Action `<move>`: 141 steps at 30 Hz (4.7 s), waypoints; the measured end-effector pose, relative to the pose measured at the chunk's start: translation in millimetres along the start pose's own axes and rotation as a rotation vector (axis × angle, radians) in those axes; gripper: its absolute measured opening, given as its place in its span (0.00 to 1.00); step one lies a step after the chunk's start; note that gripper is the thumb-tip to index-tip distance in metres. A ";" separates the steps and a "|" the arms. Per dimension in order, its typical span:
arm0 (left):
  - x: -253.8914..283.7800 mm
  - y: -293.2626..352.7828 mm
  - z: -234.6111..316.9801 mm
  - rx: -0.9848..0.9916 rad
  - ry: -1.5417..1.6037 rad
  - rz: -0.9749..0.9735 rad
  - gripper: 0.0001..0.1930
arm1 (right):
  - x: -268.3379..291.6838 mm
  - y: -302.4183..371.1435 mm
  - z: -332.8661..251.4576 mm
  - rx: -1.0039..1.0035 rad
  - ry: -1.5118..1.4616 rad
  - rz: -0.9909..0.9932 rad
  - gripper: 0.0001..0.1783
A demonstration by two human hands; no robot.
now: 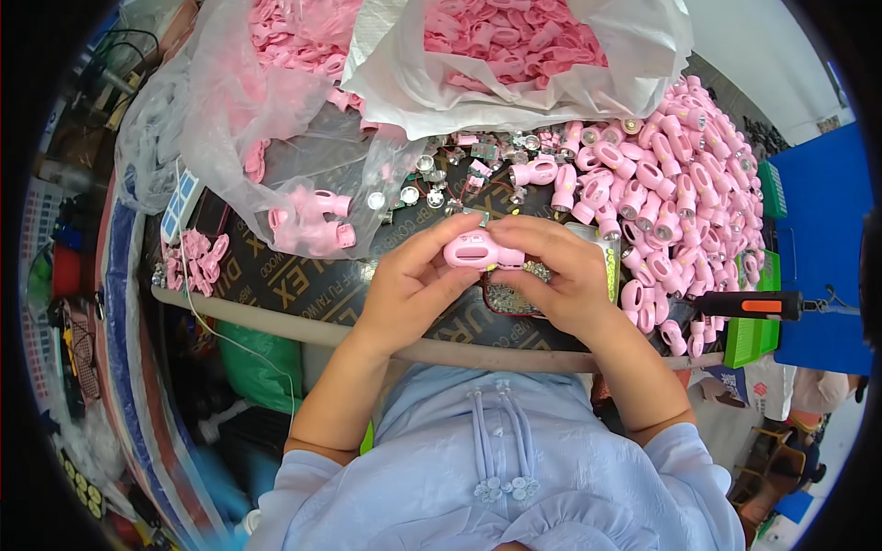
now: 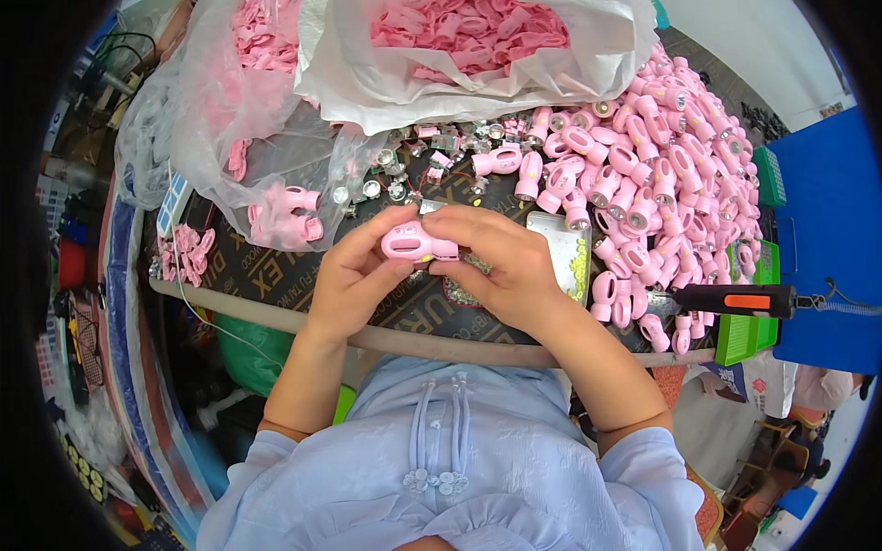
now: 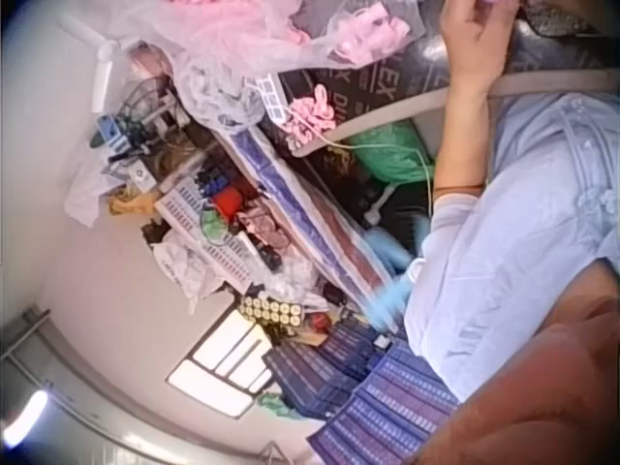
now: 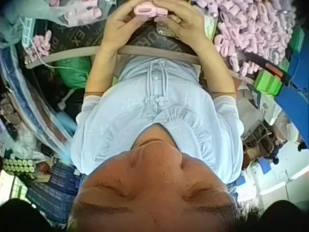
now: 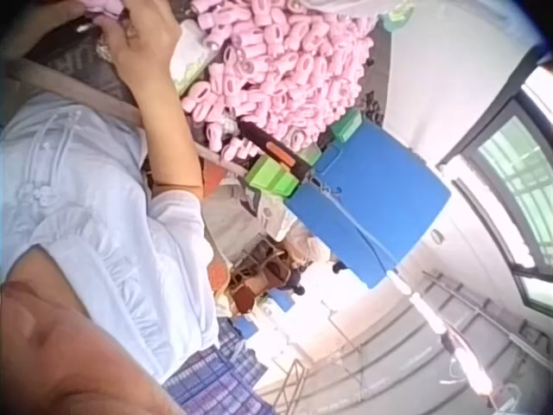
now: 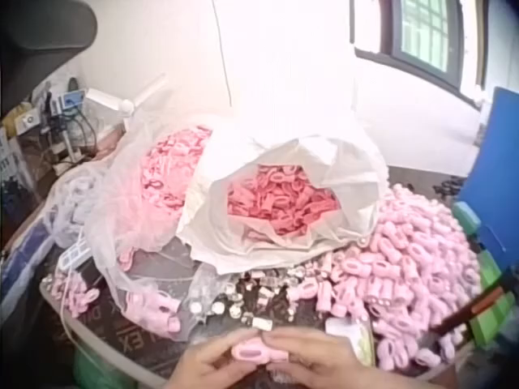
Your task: Assembling small pink plastic toy shoe components by hand at a workbench.
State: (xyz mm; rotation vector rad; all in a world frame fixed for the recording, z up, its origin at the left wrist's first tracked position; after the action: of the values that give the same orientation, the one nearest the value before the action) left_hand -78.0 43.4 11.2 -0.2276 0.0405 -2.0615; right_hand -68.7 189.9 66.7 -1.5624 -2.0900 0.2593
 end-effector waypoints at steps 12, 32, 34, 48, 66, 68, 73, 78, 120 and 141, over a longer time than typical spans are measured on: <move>1.1 -4.3 -3.8 0.025 0.480 -0.001 0.20 | -0.4 2.8 15.2 -0.106 -0.280 0.110 0.25; 0.5 -6.5 -4.1 0.080 0.398 0.040 0.22 | -2.0 0.7 -3.8 0.082 0.044 0.032 0.24; -0.7 -8.2 -1.5 0.122 0.524 0.029 0.21 | 0.3 0.5 -2.7 0.074 0.036 0.038 0.24; -3.8 -8.4 -6.1 0.262 0.638 0.091 0.16 | -1.5 -1.6 -6.6 0.070 0.075 0.029 0.25; -12.8 -17.3 -5.4 0.261 0.702 0.063 0.20 | 6.0 3.7 -9.4 0.095 0.145 0.084 0.23; -10.0 -23.9 -5.8 0.255 0.524 0.133 0.20 | 21.3 7.3 -8.2 0.080 0.182 0.154 0.23; -38.8 -23.0 17.9 -0.332 -0.800 0.134 0.09 | 46.2 11.7 -6.6 0.022 0.139 0.226 0.23; -84.1 -23.6 10.2 -0.461 -1.189 -0.017 0.05 | 55.8 17.3 -10.0 0.004 0.160 0.240 0.22; -14.1 -14.2 102.4 -0.705 -0.810 0.435 0.12 | 49.0 13.2 -47.2 0.105 0.281 0.234 0.19; -19.2 -32.4 108.6 -0.656 -0.740 0.271 0.23 | 47.5 2.0 -62.8 0.204 0.253 0.171 0.20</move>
State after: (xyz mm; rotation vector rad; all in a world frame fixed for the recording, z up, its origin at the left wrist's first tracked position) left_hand -77.8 83.1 119.2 -1.2951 0.2751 -1.5304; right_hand -45.1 225.7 132.8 -1.5628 -1.6857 0.3071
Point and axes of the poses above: each hand's wrist, its own y-axis away from the middle knuckle, its own x-axis out of the back of the hand, z = x × y, the point moved 9 cm from there along -y, towards the middle knuckle, and after that the axes turned 13 degrees about -y, right-handed, at the moved point
